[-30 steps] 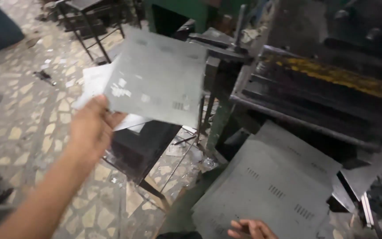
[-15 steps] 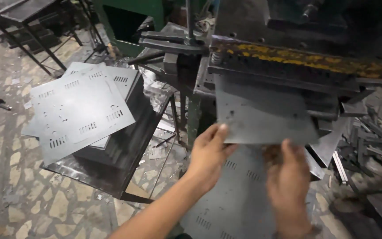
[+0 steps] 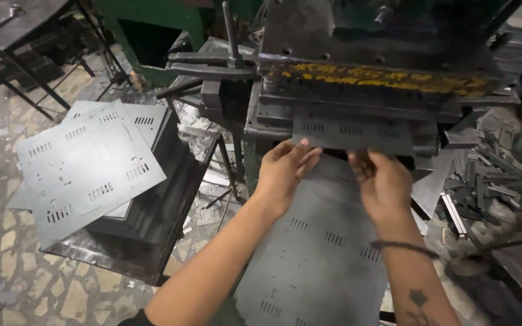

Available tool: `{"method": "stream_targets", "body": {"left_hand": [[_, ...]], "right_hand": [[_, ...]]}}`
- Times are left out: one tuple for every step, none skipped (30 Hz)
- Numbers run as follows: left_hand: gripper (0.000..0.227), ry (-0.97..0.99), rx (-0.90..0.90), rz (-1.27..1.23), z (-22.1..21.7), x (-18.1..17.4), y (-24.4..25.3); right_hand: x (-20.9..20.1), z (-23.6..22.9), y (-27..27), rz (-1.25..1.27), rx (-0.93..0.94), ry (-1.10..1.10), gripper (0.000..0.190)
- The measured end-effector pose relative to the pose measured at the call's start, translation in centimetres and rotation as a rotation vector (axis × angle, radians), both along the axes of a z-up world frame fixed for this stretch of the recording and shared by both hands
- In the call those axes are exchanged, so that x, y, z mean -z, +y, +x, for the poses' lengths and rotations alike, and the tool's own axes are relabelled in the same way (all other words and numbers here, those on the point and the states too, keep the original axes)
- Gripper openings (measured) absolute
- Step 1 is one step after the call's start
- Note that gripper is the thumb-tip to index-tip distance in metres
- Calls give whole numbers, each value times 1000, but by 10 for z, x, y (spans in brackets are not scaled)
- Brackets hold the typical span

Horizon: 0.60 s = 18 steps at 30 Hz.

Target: Position metal sheets into a press machine and stack the processed parts.

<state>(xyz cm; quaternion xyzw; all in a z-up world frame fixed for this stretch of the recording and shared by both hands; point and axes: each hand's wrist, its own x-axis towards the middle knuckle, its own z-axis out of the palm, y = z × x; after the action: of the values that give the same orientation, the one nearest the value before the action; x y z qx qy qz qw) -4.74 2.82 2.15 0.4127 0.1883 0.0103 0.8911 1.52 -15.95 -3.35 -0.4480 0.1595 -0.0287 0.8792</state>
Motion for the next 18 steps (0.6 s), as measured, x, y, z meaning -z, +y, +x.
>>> {"method": "stream_targets", "body": {"left_hand": [[60,-3,3,2,4,0,0],[49,2,-21,24,8,1,0],[41,8,-46,47,12,1,0],[41,5,-45,49,14,2,1],[39,12,-55,77,15,3,0],[36,19,-65,106,16,5,0],[36,18,-61,103,18,4,-3],[35,16,-71,115,19,3,-6],[34,16,-82,129,20,3,-7],[34,17,-80,129,20,4,-11],[32,14,-78,126,21,6,-16],[30,12,-77,122,21,7,-21],[30,12,-76,119,24,8,-27],[29,8,-61,125,27,8,-32],[28,2,-49,132,30,8,-37],[28,1,-52,128,32,9,-40],[28,-8,-66,134,32,11,-41],[28,-17,-80,141,32,13,-43]], "right_hand": [[1,8,0,2,3,-3,8],[3,17,-1,6,20,7,14],[4,26,0,11,35,18,22],[-3,22,3,13,36,16,22],[-9,17,3,-45,11,31,16],[-15,12,4,-102,-14,46,11],[-16,13,1,-105,-10,45,11],[-17,14,-2,-122,-5,67,11],[-17,15,-3,-138,-1,90,13],[-18,15,-9,-138,2,90,13],[-21,17,-15,-138,29,93,14],[-23,18,-21,-137,57,96,17],[-10,27,-34,-141,58,97,17],[2,35,-47,-199,68,104,18],[14,45,-59,-257,74,109,20],[5,43,-57,-260,71,107,20],[-2,39,-53,-247,87,126,23],[-8,35,-49,-234,104,145,28]]}}
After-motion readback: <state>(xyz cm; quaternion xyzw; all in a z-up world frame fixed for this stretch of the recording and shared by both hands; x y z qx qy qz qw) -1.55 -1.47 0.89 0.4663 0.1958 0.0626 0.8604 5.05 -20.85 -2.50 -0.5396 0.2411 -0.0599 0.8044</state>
